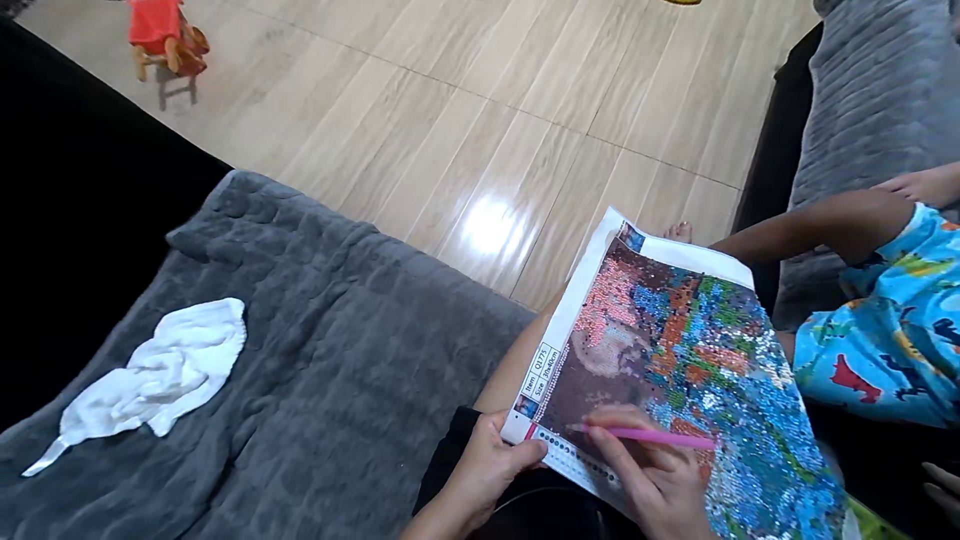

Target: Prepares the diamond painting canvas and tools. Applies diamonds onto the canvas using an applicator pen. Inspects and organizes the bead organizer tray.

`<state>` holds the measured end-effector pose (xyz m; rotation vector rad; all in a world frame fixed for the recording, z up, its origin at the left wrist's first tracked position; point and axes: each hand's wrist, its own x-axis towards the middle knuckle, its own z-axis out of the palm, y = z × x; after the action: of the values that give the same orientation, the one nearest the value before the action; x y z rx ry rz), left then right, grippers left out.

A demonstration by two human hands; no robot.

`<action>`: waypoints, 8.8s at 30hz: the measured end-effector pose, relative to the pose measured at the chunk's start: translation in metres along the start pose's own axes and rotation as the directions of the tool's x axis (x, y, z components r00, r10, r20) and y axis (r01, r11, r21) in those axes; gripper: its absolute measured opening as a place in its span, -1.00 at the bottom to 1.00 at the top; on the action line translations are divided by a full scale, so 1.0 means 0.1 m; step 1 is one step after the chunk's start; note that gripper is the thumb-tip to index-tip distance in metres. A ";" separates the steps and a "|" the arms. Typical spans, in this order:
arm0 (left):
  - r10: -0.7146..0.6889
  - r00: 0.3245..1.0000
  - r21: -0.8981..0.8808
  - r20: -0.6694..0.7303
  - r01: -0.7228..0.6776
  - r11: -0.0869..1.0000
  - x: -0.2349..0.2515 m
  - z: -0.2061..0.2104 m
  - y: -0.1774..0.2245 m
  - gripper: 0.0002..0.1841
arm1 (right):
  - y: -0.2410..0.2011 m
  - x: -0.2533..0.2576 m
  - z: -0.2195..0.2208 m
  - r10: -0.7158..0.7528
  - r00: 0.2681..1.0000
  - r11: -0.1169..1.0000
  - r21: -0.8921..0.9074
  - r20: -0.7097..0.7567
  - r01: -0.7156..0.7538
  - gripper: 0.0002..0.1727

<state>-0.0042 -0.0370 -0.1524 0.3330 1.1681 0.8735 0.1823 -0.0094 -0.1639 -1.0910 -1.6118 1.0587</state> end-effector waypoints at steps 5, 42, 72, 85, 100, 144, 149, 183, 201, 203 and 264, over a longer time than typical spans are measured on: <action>0.007 1.000 0.017 -0.017 -0.007 1.000 0.02 0.02 -0.01 -0.81 | 0.05 -0.04 0.02 -0.038 0.999 0.999 -0.014 0.033 0.038 -0.83; -0.006 1.000 -0.012 0.004 0.006 1.000 0.02 0.00 0.00 -0.80 | 0.11 -0.06 0.07 -0.034 0.995 0.999 -0.007 0.092 0.035 -0.79; 0.063 0.998 0.003 0.003 -0.063 0.998 0.01 -0.01 -0.04 -0.80 | 0.09 -0.03 0.18 -0.112 0.985 0.990 -0.066 0.131 0.121 -0.82; 0.076 0.997 0.024 0.025 -0.077 0.997 0.02 -0.04 -0.07 -0.79 | -0.05 0.28 0.10 0.166 0.986 0.962 0.222 -0.008 -0.160 -0.87; 0.024 1.000 -0.012 0.008 -0.024 1.000 0.00 -0.04 -0.05 -0.77 | 0.17 0.62 0.07 0.147 0.977 0.989 0.045 -0.152 -0.142 -0.88; -0.030 0.999 -0.011 0.029 0.031 0.999 0.02 -0.04 -0.01 -0.78 | -0.07 0.26 -0.08 0.131 0.991 0.987 0.084 0.037 -0.134 -0.84; -0.018 1.000 -0.007 0.021 0.018 1.000 0.02 -0.04 -0.02 -0.78 | 0.00 0.00 -0.01 0.065 0.991 0.997 0.044 0.117 -0.070 -0.77; -0.033 0.999 -0.013 0.009 0.033 0.999 0.02 -0.02 -0.01 -0.80 | 0.04 -0.05 0.04 -0.017 0.992 1.000 -0.003 0.128 0.018 -0.80; -0.028 1.000 -0.017 0.010 0.028 0.999 0.02 -0.03 -0.02 -0.80 | 0.04 -0.04 0.07 -0.069 0.988 0.997 -0.037 0.139 0.075 -0.82; -0.026 1.000 -0.017 0.008 0.027 0.999 0.02 -0.03 -0.02 -0.80 | 0.05 -0.04 0.08 -0.073 0.988 0.996 -0.032 0.134 0.078 -0.82; -0.015 0.999 -0.032 0.042 0.016 0.999 0.06 -0.09 -0.03 -0.76 | 0.25 0.66 0.08 0.204 0.972 0.977 0.088 -0.120 -0.194 -0.86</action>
<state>-0.0097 -0.0362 -0.1621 0.3137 1.1156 0.8671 0.1650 0.0588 -0.1764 -1.2630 -1.3715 1.1459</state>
